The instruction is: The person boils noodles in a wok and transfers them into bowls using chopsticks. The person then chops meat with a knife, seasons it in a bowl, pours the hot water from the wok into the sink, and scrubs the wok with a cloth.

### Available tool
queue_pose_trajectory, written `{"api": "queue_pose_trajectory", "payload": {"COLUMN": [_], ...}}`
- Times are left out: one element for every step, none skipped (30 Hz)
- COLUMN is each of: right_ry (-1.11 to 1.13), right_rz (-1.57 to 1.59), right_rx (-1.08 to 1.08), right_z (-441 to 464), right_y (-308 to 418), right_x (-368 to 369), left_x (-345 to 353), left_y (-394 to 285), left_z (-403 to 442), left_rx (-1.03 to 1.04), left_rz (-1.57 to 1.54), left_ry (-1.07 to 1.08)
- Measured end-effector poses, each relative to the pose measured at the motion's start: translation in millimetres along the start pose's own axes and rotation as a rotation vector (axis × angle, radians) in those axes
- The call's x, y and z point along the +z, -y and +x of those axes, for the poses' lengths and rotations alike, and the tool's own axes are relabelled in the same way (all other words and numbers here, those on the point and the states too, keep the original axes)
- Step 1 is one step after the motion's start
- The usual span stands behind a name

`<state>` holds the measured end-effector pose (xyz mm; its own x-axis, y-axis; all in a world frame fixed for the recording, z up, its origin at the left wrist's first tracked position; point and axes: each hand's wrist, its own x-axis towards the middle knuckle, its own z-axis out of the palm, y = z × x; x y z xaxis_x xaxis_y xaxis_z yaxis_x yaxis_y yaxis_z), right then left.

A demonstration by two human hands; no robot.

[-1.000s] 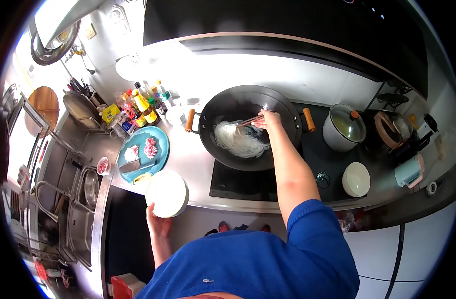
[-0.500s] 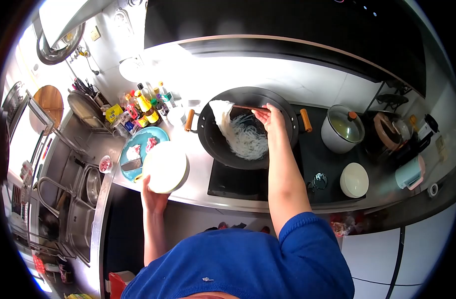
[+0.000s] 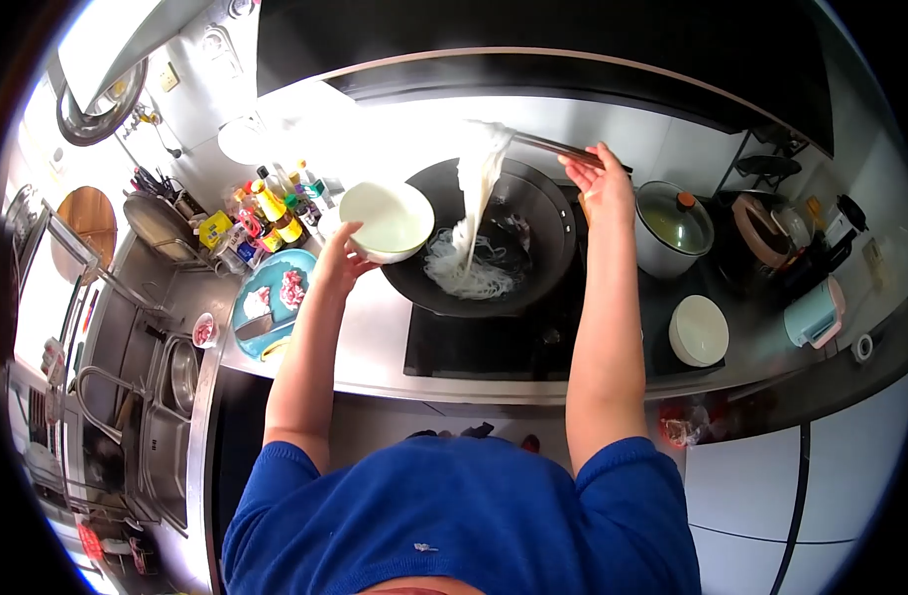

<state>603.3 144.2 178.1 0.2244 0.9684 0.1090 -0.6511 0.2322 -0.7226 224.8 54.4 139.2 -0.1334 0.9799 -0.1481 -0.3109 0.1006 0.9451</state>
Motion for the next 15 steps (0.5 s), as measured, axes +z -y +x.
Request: {"api": "queue_pose_trajectory", "payload": {"right_ry": [-0.004, -0.039, -0.030, -0.021, -0.027, -0.036, -0.044, -0.048, -0.049, -0.050, -0.052, -0.053, -0.026, 0.002, 0.018], "right_rz": [-0.024, -0.046, -0.051, -0.056, -0.059, -0.072, -0.086, -0.088, -0.083, -0.077, -0.075, -0.076, -0.063, -0.049, -0.058], "right_rx": [-0.020, -0.032, -0.041, -0.052, -0.060, -0.065, -0.069, -0.076, -0.083, -0.090, -0.102, -0.104, -0.116, -0.128, -0.150], "right_z": [-4, -8, -10, -11, -12, -14, -17, -18, -20, -22, -22, -22, -21, -22, -24], "right_y": [9, 16, 19, 23, 24, 25, 26, 27, 27, 27, 28, 31, 34, 37, 40], "right_x": [-2, -3, -7, -11, -14, -16, -16, -16, -13, -10, -6, -1, 6, 13, 23], "left_x": [6, 13, 20, 28, 33, 26, 34, 43, 50, 57, 62, 64, 66, 67, 70], "left_y": [3, 8, 12, 16, 19, 31, 33, 36, 41, 46, 50, 56, 63, 71, 73], "left_z": [9, 19, 26, 33, 42, 61, 64, 67, 71, 73, 75, 79, 85, 90, 89], "left_rx": [-0.013, -0.023, -0.026, -0.058, -0.089, -0.144, -0.166, -0.185, -0.211, -0.237, -0.254, -0.272, -0.289, -0.299, -0.323], "left_rz": [0.028, 0.056, 0.055, 0.093, 0.131, 0.099, 0.186, 0.272, 0.332, 0.370, 0.407, 0.443, 0.464, 0.490, 0.513], "left_ry": [-0.050, -0.100, -0.094, -0.114, -0.134, 0.002, -0.031, -0.064, -0.094, -0.133, -0.127, -0.123, -0.141, -0.142, -0.148]}}
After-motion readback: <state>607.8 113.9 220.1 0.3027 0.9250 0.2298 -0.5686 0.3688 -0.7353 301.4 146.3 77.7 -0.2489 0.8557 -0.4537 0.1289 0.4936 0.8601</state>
